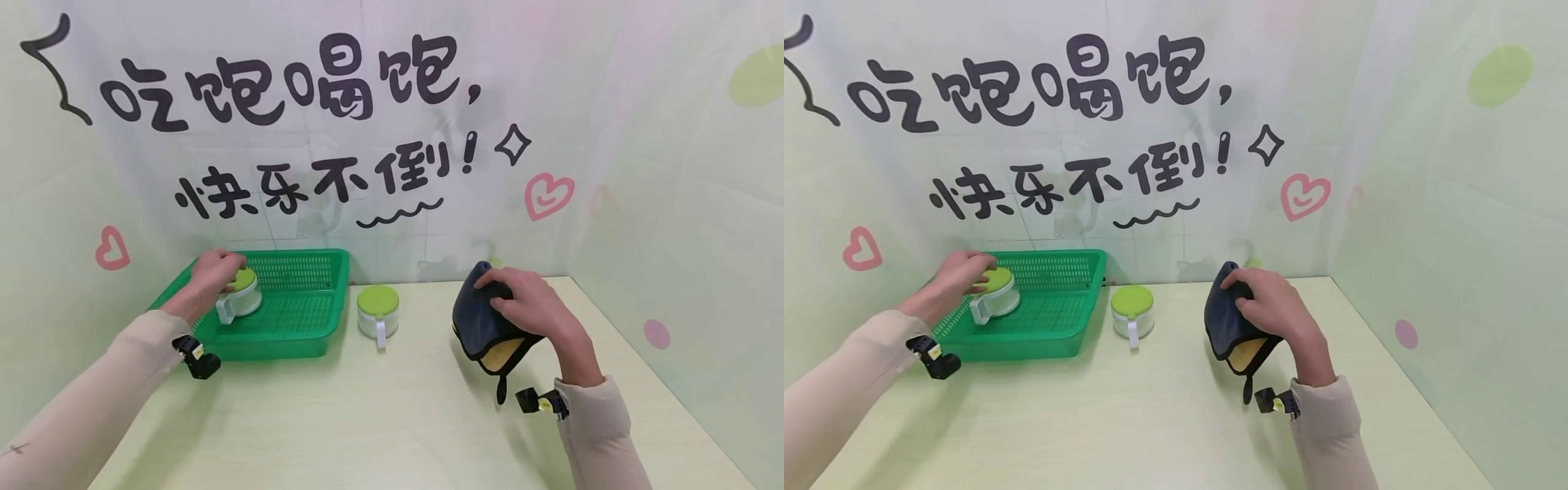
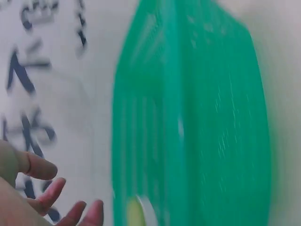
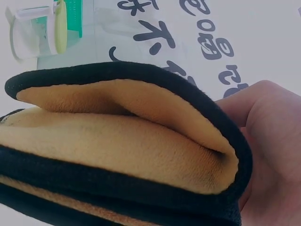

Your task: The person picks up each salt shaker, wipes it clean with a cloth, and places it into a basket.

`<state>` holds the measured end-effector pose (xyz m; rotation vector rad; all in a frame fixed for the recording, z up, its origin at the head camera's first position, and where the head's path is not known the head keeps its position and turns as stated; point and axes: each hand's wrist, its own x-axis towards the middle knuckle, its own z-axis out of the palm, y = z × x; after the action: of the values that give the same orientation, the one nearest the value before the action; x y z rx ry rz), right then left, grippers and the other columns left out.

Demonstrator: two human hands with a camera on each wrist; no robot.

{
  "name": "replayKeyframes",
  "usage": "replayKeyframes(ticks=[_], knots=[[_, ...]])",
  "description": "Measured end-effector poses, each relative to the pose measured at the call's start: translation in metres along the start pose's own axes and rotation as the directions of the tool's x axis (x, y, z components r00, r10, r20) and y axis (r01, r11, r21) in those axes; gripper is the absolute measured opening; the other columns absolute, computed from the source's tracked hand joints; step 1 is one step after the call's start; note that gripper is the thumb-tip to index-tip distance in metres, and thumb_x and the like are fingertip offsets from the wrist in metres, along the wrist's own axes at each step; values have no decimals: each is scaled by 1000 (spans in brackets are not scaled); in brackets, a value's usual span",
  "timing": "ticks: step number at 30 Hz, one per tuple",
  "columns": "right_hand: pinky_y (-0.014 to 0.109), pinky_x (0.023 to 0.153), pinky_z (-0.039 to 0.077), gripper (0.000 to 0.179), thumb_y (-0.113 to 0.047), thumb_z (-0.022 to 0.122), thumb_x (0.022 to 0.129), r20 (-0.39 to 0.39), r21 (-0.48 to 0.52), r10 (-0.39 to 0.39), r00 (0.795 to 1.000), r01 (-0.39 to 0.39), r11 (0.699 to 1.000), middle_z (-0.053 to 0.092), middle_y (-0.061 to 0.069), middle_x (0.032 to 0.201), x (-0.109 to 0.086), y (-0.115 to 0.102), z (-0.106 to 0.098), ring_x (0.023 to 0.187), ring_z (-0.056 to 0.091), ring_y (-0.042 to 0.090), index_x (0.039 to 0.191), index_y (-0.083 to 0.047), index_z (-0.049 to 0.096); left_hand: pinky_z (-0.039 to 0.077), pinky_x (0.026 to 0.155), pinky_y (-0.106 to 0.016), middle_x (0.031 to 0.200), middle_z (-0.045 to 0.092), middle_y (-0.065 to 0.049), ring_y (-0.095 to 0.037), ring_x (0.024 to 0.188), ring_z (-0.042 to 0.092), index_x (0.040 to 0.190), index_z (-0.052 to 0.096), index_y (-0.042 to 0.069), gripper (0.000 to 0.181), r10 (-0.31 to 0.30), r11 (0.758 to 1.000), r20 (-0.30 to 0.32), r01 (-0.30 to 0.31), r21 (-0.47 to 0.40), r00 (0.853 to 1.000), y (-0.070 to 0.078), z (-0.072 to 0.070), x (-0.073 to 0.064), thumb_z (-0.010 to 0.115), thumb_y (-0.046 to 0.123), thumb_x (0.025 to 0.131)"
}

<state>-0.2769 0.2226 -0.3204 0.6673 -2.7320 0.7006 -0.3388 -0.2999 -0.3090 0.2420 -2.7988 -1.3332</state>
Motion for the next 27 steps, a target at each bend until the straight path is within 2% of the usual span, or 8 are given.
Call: replayKeyframes(ticks=[2,4,8,13,16,21,24,27], knots=[[59,101,50,32,-1,58,92,0,-2,-4,1000,4,1000,70,19,128,0,0,0,119,64,39,117,-12,74,52,103,-50,138,50,-29,-40,121,54,136,50,-10,48,60,997,14,-59,-39,998,18,10,-12,37,26,107],[59,101,50,32,-1,58,92,1,-2,-5,1000,5,1000,70,19,128,1,0,1,119,64,39,117,-12,74,50,108,-50,152,43,-30,-42,129,55,151,37,-9,56,95,993,48,-92,-74,994,36,22,-23,36,28,110],[59,100,50,32,-1,59,92,1,0,-4,1000,4,1000,70,19,127,1,0,1,119,64,39,117,-13,74,48,112,-49,151,47,-28,-30,116,66,150,39,-6,51,121,985,132,-104,-134,984,62,51,-44,41,26,111],[59,100,50,32,-1,59,92,-1,-5,-4,1000,4,1000,71,19,127,1,0,1,119,64,40,116,-14,75,55,104,-44,135,61,-25,-20,99,73,140,49,-5,40,178,962,241,-118,-247,954,77,92,-71,50,16,107],[59,100,50,32,-1,59,93,-4,-14,-2,1000,2,1000,71,19,127,0,0,0,119,64,40,117,-14,75,59,97,-39,129,63,-25,-20,95,73,136,52,-6,37,192,938,284,-90,-335,939,80,117,-85,55,12,103],[60,100,50,33,-2,59,93,-21,-18,7,1000,-7,1000,69,19,130,1,1,-2,120,63,41,120,-15,74,61,91,-34,134,61,-27,-18,93,73,135,53,-6,37,147,908,330,5,-419,932,73,153,-102,55,14,103],[60,101,49,35,-2,59,94,-36,-13,7,999,-7,1000,68,18,133,2,1,-2,120,64,40,123,-16,71,61,90,-34,136,58,-28,-20,94,73,138,51,-6,40,109,892,334,55,-448,936,62,171,-106,52,16,104],[60,101,49,36,-2,58,96,-55,-5,6,998,-7,1000,68,17,134,2,2,-3,120,64,40,127,-18,69,62,87,-35,138,55,-28,-22,91,73,142,46,-5,44,68,873,316,97,-478,946,53,187,-104,52,16,103]])
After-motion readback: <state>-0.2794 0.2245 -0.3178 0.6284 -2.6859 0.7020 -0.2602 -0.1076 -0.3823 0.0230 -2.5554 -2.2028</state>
